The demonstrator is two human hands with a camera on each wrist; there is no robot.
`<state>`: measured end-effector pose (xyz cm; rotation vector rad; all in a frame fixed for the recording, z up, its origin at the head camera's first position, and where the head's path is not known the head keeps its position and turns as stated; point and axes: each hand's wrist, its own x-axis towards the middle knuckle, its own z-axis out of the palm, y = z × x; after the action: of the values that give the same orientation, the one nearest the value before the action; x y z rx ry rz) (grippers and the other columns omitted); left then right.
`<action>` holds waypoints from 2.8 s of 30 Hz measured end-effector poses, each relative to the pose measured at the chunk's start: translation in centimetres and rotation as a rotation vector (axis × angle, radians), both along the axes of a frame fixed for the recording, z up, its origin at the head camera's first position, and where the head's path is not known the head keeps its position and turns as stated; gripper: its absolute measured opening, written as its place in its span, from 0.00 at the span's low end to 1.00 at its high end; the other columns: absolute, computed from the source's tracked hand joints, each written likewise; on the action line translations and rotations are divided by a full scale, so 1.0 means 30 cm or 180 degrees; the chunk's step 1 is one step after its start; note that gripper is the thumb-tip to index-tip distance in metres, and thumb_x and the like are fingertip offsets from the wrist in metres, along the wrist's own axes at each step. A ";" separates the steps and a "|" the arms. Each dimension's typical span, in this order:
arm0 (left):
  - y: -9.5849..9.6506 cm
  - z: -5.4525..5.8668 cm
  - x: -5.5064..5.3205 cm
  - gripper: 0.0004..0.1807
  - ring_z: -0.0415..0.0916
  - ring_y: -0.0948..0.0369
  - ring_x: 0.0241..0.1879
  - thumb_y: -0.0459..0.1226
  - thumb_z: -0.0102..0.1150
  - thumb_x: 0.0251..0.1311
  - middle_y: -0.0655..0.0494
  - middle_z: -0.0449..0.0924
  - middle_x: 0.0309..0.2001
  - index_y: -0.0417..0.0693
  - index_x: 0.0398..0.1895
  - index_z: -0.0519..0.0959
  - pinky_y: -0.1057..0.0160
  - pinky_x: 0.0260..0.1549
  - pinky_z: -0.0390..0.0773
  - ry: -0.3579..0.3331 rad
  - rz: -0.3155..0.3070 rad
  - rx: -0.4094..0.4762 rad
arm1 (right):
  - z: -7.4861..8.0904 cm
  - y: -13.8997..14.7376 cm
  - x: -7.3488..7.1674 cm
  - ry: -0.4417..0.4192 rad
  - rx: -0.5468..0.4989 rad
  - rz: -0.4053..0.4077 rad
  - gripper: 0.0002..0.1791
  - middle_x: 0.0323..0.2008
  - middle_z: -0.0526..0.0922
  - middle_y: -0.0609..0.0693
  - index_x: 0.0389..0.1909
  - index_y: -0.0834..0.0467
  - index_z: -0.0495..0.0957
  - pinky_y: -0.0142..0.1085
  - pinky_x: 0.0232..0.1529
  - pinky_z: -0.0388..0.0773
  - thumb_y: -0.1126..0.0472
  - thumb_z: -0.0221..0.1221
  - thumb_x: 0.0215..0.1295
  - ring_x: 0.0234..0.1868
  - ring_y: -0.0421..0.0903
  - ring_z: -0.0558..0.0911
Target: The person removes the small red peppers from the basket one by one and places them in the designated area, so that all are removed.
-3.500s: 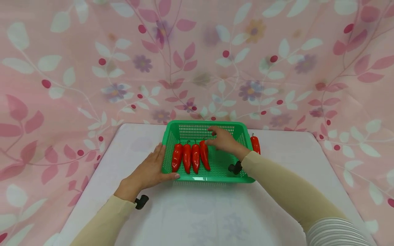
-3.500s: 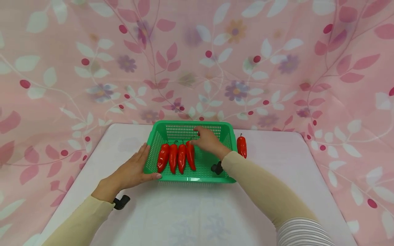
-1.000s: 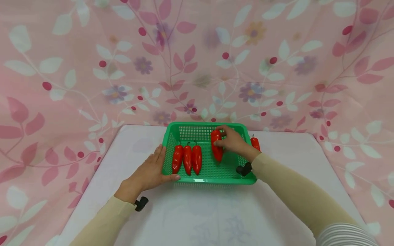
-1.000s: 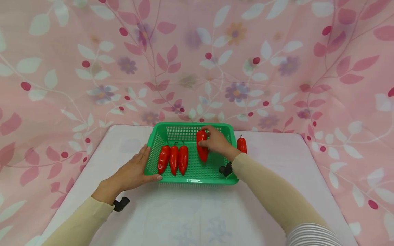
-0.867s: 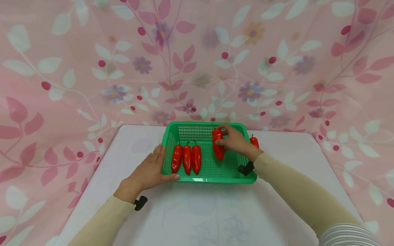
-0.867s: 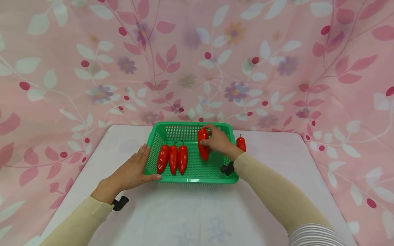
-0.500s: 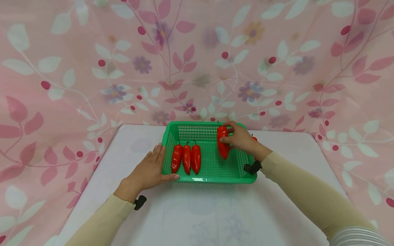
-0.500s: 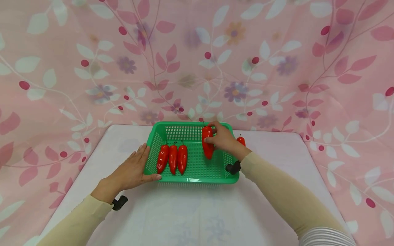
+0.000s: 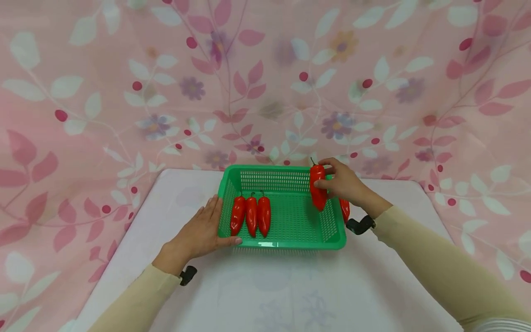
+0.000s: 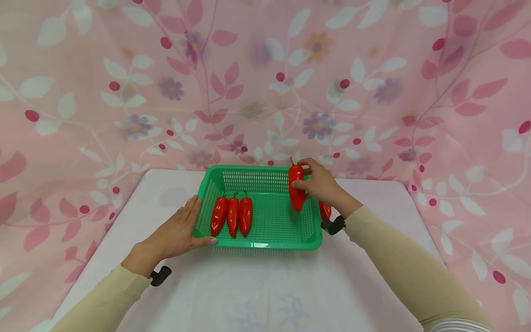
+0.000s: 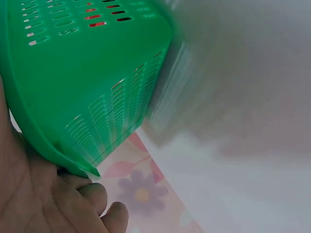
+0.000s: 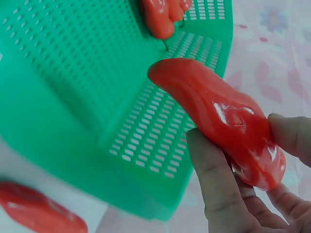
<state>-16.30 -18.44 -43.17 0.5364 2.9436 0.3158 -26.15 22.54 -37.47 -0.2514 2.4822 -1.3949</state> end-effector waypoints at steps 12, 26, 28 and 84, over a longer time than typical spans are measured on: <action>-0.004 -0.005 -0.001 0.75 0.46 0.36 0.83 0.78 0.59 0.54 0.33 0.42 0.85 0.29 0.83 0.44 0.38 0.79 0.55 -0.0071 0.0036 0.0115 | 0.062 0.121 -0.002 0.0258 0.0176 -0.0064 0.41 0.69 0.70 0.71 0.80 0.60 0.55 0.52 0.42 0.91 0.57 0.65 0.74 0.55 0.69 0.85; 0.006 -0.011 -0.005 0.75 0.47 0.36 0.83 0.79 0.59 0.54 0.33 0.41 0.85 0.29 0.84 0.44 0.39 0.79 0.55 -0.0129 0.0054 0.0188 | 0.024 0.264 0.006 0.0402 0.0744 -0.0188 0.42 0.66 0.72 0.73 0.80 0.61 0.55 0.50 0.42 0.91 0.58 0.66 0.73 0.54 0.69 0.84; 0.008 -0.012 -0.008 0.76 0.47 0.36 0.83 0.79 0.59 0.53 0.33 0.40 0.85 0.30 0.84 0.44 0.39 0.79 0.55 -0.0153 0.0055 0.0186 | 0.009 0.282 0.007 0.0368 0.0749 -0.0204 0.42 0.66 0.71 0.73 0.80 0.62 0.55 0.50 0.42 0.91 0.58 0.66 0.73 0.54 0.69 0.84; -0.006 -0.027 0.000 0.76 0.50 0.33 0.81 0.78 0.59 0.53 0.34 0.39 0.85 0.31 0.84 0.42 0.36 0.77 0.59 -0.0172 0.0119 0.0323 | -0.338 0.371 -0.052 -0.0534 0.0590 -0.0497 0.45 0.68 0.66 0.74 0.80 0.62 0.49 0.51 0.42 0.91 0.59 0.65 0.72 0.62 0.72 0.77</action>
<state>-16.30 -18.63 -43.99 0.4777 2.9003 0.4783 -27.71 33.68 -47.62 0.0964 2.5120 -1.1766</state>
